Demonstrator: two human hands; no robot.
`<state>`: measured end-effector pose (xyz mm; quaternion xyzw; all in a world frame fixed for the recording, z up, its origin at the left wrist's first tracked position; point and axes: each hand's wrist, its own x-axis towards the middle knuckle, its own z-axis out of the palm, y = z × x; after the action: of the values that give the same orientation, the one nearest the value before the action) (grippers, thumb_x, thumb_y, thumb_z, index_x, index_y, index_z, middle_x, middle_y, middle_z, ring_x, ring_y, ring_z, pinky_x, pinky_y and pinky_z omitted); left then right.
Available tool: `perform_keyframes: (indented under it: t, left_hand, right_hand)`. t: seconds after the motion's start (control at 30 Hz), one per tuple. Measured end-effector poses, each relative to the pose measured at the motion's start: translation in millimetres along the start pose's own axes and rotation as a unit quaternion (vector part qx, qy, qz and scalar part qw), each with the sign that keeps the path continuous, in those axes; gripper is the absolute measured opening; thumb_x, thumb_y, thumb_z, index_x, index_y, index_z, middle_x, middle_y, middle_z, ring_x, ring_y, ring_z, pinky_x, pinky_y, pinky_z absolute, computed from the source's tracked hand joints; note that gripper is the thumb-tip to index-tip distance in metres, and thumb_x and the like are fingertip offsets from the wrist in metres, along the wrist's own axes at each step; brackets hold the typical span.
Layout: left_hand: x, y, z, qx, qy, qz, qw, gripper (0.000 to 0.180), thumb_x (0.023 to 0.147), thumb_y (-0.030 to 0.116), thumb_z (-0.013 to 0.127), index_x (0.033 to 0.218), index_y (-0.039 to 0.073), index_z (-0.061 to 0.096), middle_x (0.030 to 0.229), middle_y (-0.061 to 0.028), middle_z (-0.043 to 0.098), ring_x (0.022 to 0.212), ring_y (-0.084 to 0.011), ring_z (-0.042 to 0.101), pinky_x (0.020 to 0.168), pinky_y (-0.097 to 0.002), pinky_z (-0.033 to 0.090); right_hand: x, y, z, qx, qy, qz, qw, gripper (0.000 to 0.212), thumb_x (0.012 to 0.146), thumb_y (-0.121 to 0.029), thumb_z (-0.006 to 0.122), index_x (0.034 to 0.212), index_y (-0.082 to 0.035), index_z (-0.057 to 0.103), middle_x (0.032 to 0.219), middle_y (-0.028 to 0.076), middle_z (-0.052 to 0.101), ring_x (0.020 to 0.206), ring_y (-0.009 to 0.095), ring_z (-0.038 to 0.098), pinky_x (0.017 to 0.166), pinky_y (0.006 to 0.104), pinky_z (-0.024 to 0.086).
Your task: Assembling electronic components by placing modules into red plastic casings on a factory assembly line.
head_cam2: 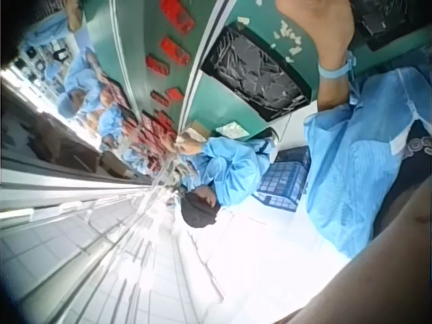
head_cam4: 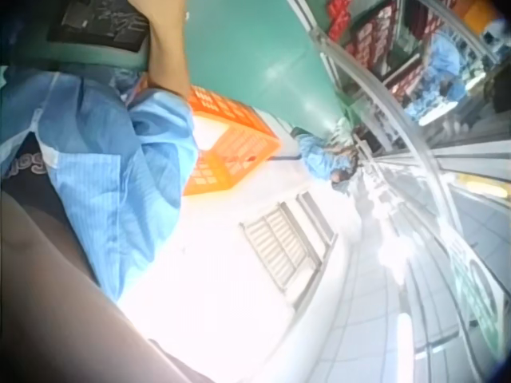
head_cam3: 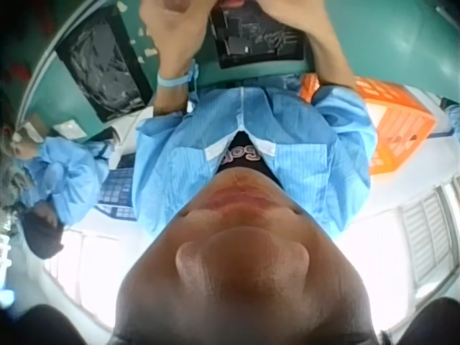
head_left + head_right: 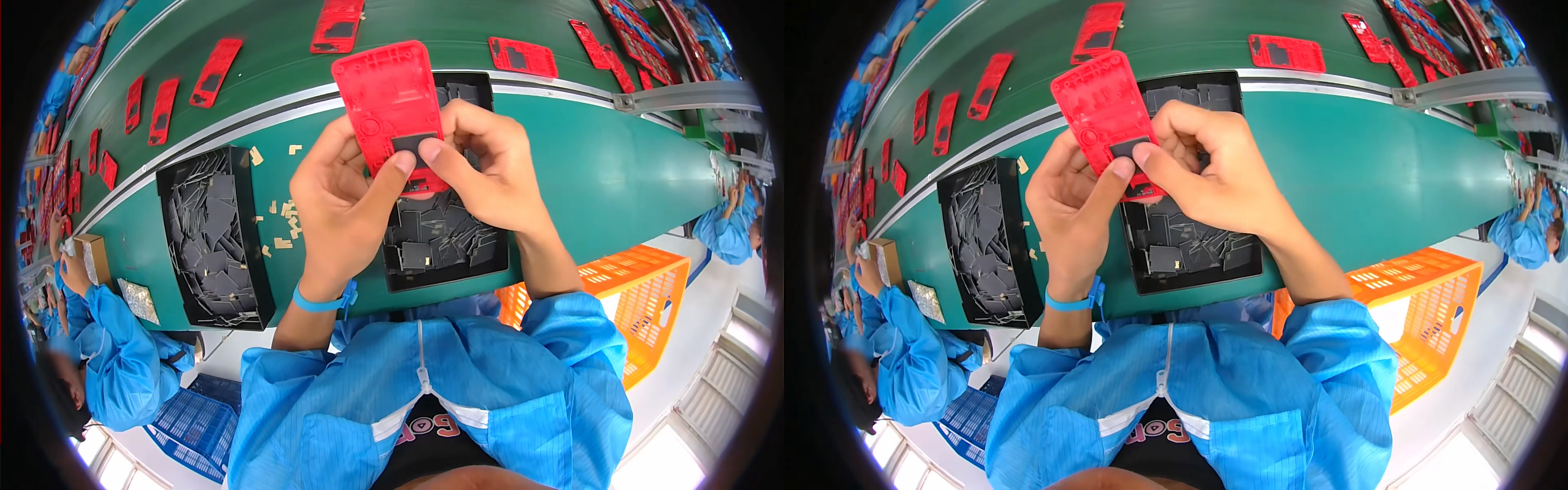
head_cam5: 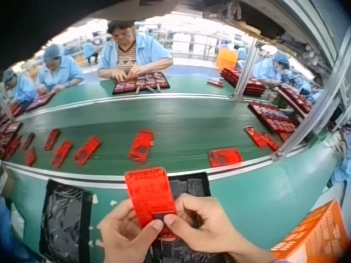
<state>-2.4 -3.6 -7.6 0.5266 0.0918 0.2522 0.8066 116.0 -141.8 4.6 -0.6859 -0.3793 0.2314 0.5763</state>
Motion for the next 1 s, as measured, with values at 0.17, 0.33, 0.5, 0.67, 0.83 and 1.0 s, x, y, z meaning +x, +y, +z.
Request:
perform_keyframes:
  t: [0.17, 0.33, 0.5, 0.67, 0.83, 1.0]
  left_hand:
    - [0, 0, 2, -0.007, -0.014, -0.01, 1.0, 0.042, 0.092, -0.013, 0.065, 0.132, -0.011, 0.055, 0.123, -0.0191, 0.068, 0.115, -0.0216, 0.067, 0.098, -0.0327, 0.054]
    - [8, 0, 0, -0.027, 0.001, -0.059, 0.998, 0.045, 0.095, -0.008, 0.064, 0.137, -0.01, 0.051, 0.123, -0.0205, 0.067, 0.113, -0.0227, 0.068, 0.088, -0.0362, 0.064]
    - [9, 0, 0, 0.007, 0.048, -0.088, 0.995, 0.05, 0.101, 0.002, 0.061, 0.146, -0.006, 0.042, 0.121, -0.0236, 0.066, 0.108, -0.027, 0.069, 0.08, -0.0421, 0.067]
    - [11, -6, -7, 0.018, 0.043, -0.094, 0.994, 0.043, 0.103, 0.005, 0.058, 0.142, -0.007, 0.045, 0.117, -0.0228, 0.068, 0.104, -0.0263, 0.071, 0.079, -0.0408, 0.067]
    - [14, -1, -5, 0.016, 0.049, -0.079, 0.996, 0.039, 0.103, 0.006, 0.057, 0.139, -0.006, 0.049, 0.113, -0.0217, 0.07, 0.101, -0.0245, 0.071, 0.078, -0.0386, 0.066]
    - [12, -1, -4, 0.015, 0.024, -0.091, 0.995, 0.035, 0.104, 0.011, 0.056, 0.135, -0.004, 0.055, 0.11, -0.0195, 0.07, 0.097, -0.024, 0.071, 0.078, -0.0382, 0.064]
  right_hand:
    - [5, -5, 7, -0.033, 0.065, -0.094, 0.993, 0.026, 0.09, -0.001, 0.071, 0.072, -0.001, 0.052, 0.057, 0.001, 0.042, 0.05, 0.005, 0.036, 0.044, 0.0283, 0.026]
    - [22, 4, -6, -0.053, 0.008, -0.068, 0.996, 0.03, 0.094, -0.007, 0.069, 0.07, -0.002, 0.05, 0.059, -0.001, 0.041, 0.055, 0.005, 0.036, 0.048, 0.0277, 0.028]
    - [115, 63, -88, -0.204, 0.199, 0.034, 0.958, 0.044, 0.095, -0.034, 0.067, 0.072, 0.002, 0.062, 0.059, 0.009, 0.057, 0.057, 0.017, 0.054, 0.059, 0.0382, 0.046]
    - [171, 116, -130, -0.357, 0.171, 0.093, 0.914, 0.047, 0.092, -0.042, 0.068, 0.072, 0.0, 0.07, 0.072, 0.02, 0.07, 0.074, 0.038, 0.069, 0.076, 0.0465, 0.054]
    - [159, 158, -256, -0.614, 0.326, 0.036, 0.718, 0.052, 0.086, -0.05, 0.069, 0.113, -0.005, 0.071, 0.116, 0.024, 0.07, 0.111, 0.045, 0.065, 0.09, 0.0556, 0.055]
    - [109, 166, -340, -0.66, 0.2, 0.238, 0.684, 0.07, 0.086, -0.056, 0.069, 0.142, -0.015, 0.058, 0.14, 0.02, 0.062, 0.131, 0.04, 0.057, 0.114, 0.0657, 0.029]
